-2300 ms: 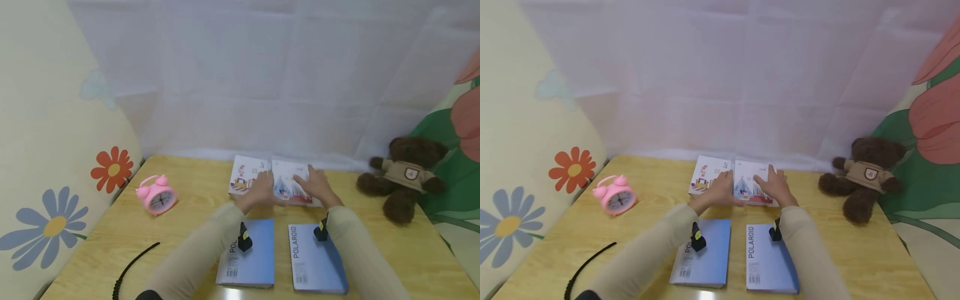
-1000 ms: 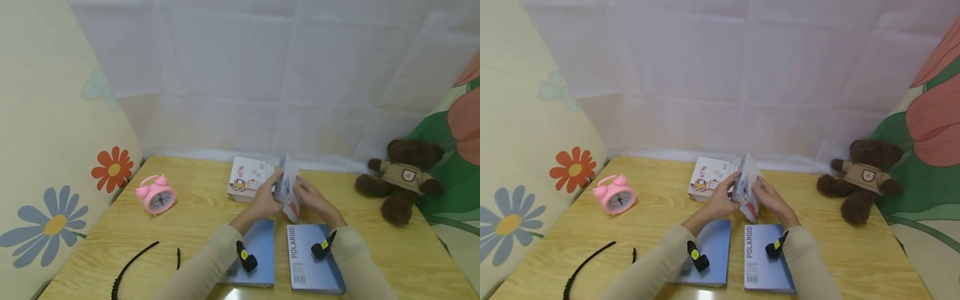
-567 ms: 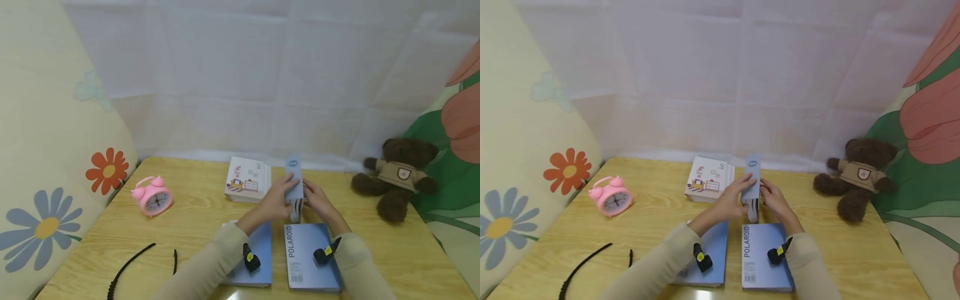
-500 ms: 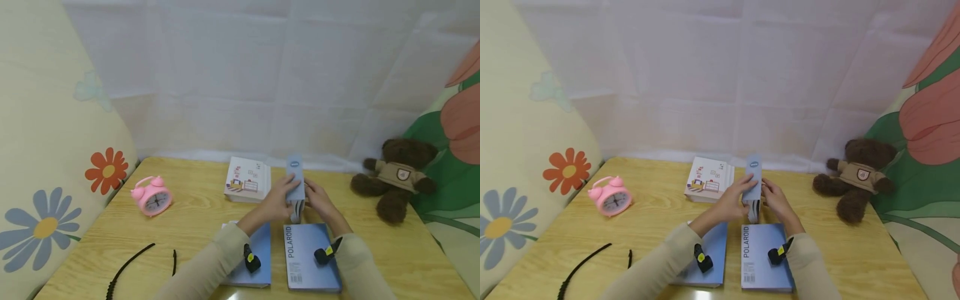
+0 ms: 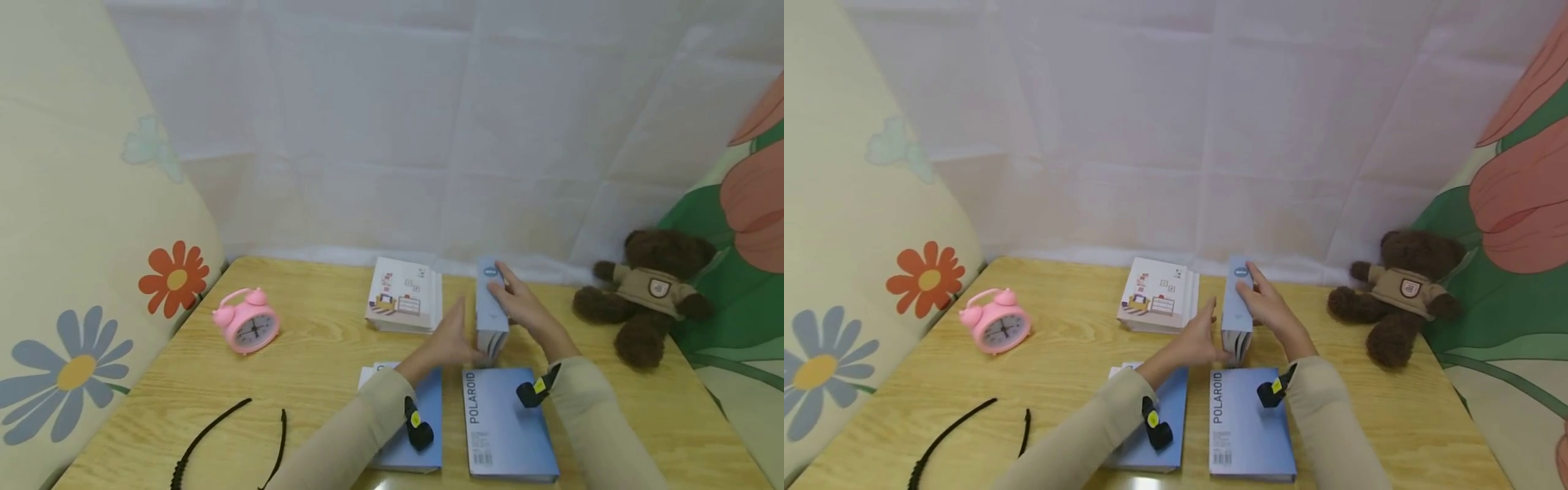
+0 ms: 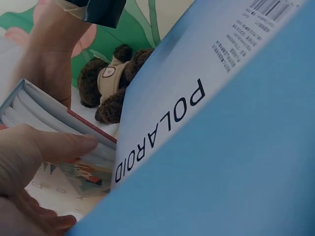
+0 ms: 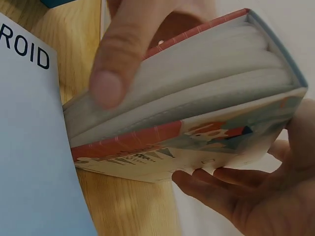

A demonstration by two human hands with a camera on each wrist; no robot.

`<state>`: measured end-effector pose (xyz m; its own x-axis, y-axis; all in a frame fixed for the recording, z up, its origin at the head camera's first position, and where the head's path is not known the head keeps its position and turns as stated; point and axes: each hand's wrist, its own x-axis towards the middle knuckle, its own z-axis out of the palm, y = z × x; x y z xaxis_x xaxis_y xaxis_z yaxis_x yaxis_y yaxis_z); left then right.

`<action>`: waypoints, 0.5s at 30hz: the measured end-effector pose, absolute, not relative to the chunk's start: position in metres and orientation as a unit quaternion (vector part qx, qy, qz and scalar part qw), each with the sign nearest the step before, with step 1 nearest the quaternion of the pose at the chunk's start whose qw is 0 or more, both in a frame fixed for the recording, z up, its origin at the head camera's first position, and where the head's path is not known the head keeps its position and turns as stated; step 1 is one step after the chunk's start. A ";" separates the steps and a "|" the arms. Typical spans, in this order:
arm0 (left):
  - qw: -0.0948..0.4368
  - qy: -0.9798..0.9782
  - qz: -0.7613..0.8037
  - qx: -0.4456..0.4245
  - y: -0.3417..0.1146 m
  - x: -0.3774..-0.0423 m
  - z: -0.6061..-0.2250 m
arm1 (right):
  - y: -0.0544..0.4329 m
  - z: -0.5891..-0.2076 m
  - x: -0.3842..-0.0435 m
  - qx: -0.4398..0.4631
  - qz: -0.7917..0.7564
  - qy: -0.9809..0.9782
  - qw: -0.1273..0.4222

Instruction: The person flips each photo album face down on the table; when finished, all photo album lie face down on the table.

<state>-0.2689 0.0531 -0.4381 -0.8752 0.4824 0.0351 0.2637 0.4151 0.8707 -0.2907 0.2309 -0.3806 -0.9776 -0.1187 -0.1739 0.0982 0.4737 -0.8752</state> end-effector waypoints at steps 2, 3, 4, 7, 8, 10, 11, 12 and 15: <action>0.139 0.829 0.493 0.223 0.053 -0.272 -0.442 | 0.230 -0.380 -0.291 0.000 -0.513 0.852 0.108; 0.151 0.825 0.497 0.224 0.053 -0.273 -0.444 | 0.230 -0.380 -0.291 0.001 -0.515 0.851 0.109; 0.160 0.818 0.504 0.227 0.054 -0.274 -0.446 | 0.229 -0.380 -0.291 0.002 -0.518 0.849 0.108; 0.166 0.804 0.518 0.240 0.054 -0.276 -0.448 | 0.231 -0.382 -0.291 -0.008 -0.539 0.836 0.106; 0.162 0.805 0.516 0.243 0.053 -0.276 -0.448 | 0.232 -0.383 -0.291 -0.011 -0.549 0.829 0.107; 0.146 0.807 0.512 0.257 0.054 -0.276 -0.447 | 0.235 -0.384 -0.290 -0.016 -0.566 0.817 0.106; 0.137 0.810 0.506 0.263 0.054 -0.276 -0.446 | 0.237 -0.385 -0.289 -0.018 -0.575 0.811 0.106; 0.128 0.814 0.500 0.269 0.054 -0.277 -0.446 | 0.239 -0.386 -0.289 -0.019 -0.582 0.806 0.106; 0.104 0.826 0.478 0.280 0.057 -0.277 -0.444 | 0.245 -0.389 -0.289 -0.021 -0.602 0.792 0.102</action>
<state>-0.2766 0.0566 -0.4435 -0.8219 0.5614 0.0963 0.3628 0.3858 0.8482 -0.2888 0.2453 -0.3890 -0.9784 -0.1561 -0.1357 0.0890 0.2746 -0.9574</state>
